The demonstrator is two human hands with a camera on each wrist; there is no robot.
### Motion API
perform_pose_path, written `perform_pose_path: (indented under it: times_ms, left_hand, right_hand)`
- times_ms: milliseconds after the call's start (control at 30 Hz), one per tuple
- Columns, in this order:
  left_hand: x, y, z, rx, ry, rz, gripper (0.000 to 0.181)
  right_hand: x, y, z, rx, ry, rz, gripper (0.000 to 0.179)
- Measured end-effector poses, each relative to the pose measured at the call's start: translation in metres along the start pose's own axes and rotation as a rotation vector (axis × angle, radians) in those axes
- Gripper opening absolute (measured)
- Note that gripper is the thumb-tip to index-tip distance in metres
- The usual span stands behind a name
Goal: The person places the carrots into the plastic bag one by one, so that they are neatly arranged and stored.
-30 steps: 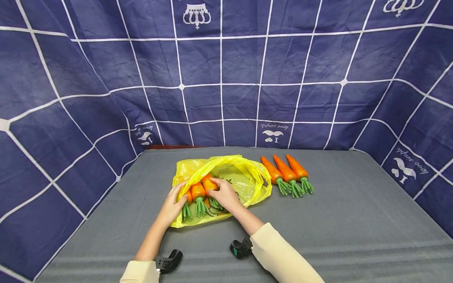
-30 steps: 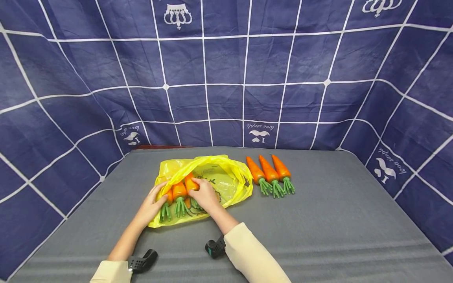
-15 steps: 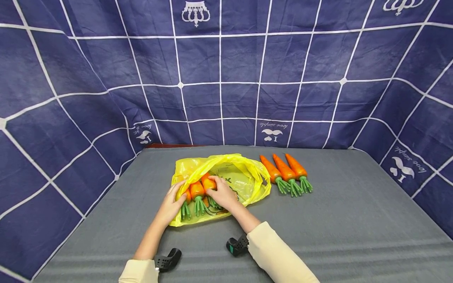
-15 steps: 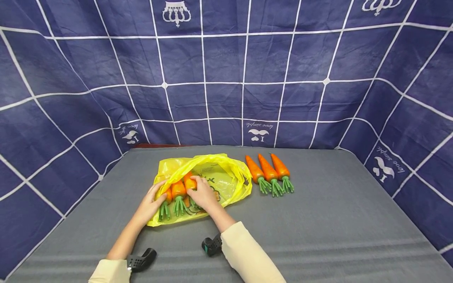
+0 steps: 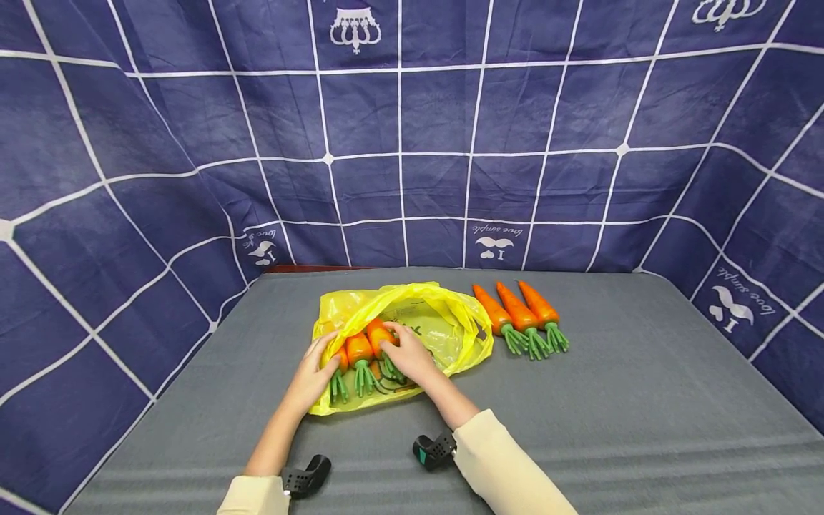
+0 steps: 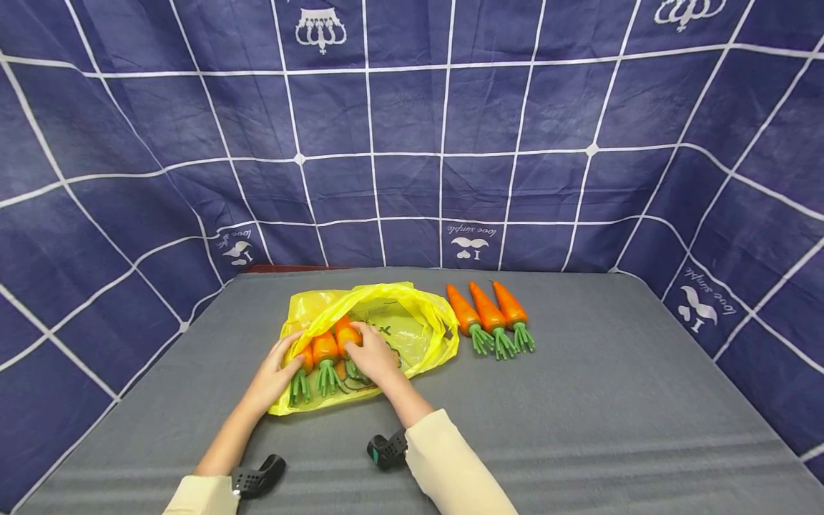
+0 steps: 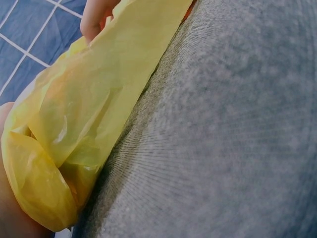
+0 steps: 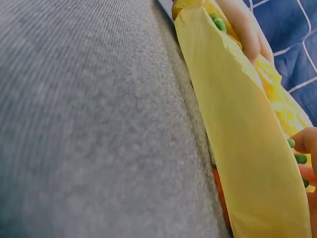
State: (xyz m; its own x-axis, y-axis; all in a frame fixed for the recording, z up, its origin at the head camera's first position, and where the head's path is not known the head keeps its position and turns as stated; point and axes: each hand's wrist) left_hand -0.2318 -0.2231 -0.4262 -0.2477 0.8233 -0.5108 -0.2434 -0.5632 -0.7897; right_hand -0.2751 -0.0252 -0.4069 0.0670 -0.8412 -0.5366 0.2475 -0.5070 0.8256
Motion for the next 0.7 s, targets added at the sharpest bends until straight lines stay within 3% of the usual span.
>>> perform_pose_path:
  times_ms: [200,700]
  left_hand:
    - [0.000,0.000,-0.001,0.009,-0.007,0.001,0.045]
    - [0.000,0.001,0.000,0.004,0.005,0.007,0.045]
  right_hand:
    - [-0.007,-0.003,-0.003,-0.002,-0.005,0.078,0.042]
    - [-0.031,-0.007,-0.005,-0.047,-0.068,0.059,0.035]
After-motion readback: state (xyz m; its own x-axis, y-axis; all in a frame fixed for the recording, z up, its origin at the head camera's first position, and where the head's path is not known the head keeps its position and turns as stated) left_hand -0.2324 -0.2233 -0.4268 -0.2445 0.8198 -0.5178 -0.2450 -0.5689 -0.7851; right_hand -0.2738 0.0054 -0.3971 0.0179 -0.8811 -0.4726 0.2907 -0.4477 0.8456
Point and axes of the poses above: each hand's wrist, its own z-axis towards the middle knuckle, its own x-axis out of the palm, y = z × x, and after that the axes turned 7 degrees about -y, right-handed
